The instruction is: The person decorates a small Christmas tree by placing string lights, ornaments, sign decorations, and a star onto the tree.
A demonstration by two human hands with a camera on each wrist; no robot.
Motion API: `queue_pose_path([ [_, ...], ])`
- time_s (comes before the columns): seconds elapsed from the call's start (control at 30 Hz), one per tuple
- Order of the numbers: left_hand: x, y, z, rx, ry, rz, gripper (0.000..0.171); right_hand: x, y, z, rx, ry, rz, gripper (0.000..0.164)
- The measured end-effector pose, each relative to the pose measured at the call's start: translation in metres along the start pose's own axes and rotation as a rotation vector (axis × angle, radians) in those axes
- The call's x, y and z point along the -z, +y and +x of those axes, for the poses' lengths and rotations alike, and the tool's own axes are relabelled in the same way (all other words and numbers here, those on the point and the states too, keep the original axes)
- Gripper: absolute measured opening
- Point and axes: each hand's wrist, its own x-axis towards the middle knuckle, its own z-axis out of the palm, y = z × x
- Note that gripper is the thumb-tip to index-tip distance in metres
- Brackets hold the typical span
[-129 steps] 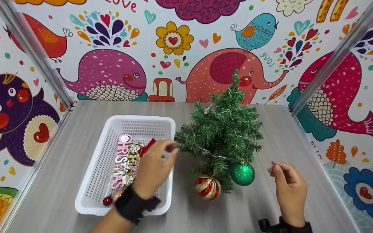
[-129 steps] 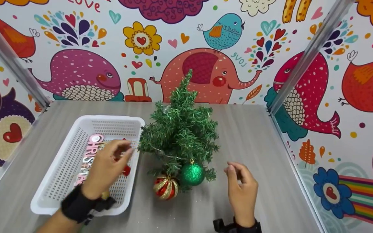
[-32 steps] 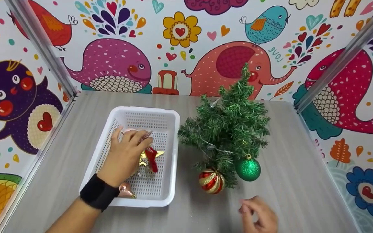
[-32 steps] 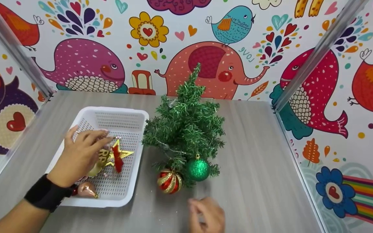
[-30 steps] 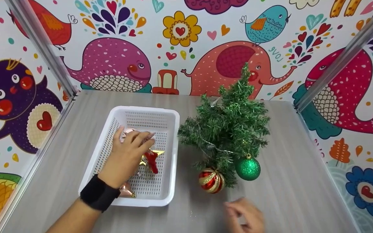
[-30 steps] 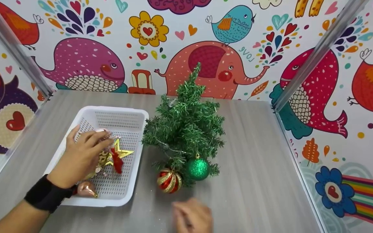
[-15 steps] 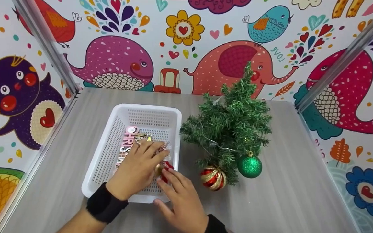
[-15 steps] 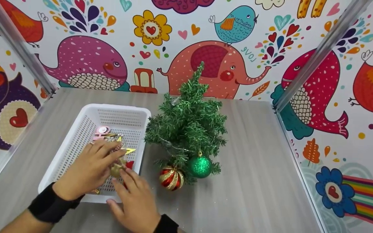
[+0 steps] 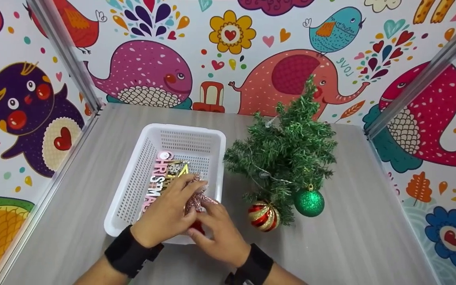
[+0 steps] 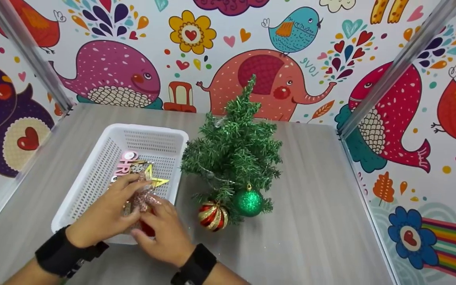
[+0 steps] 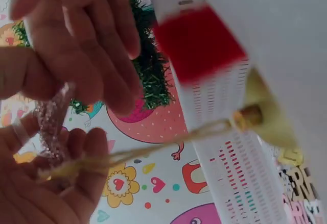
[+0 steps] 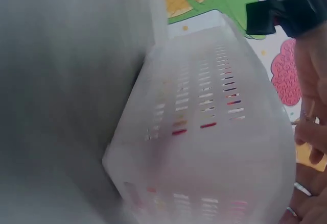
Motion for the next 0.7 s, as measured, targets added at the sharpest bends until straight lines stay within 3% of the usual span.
queue_pose_path([
  [0.13, 0.002, 0.004, 0.000, 0.091, -0.012, -0.131, 0.066, 0.000, 0.005, 0.003, 0.043, -0.047, 0.083, 0.033],
  [0.3, 0.004, 0.012, 0.001, 0.194, -0.031, -0.272, 0.064, -0.003, 0.005, 0.005, 0.082, -0.150, 0.030, 0.053],
  [0.53, -0.002, 0.022, 0.005, 0.189, 0.053, -0.401, 0.067, -0.010, 0.002, 0.009, 0.070, -0.204, -0.059, 0.065],
  [0.7, -0.005, 0.026, 0.007, 0.180, 0.104, -0.388, 0.069, -0.012, 0.001, 0.010, 0.087, -0.200, -0.099, 0.047],
])
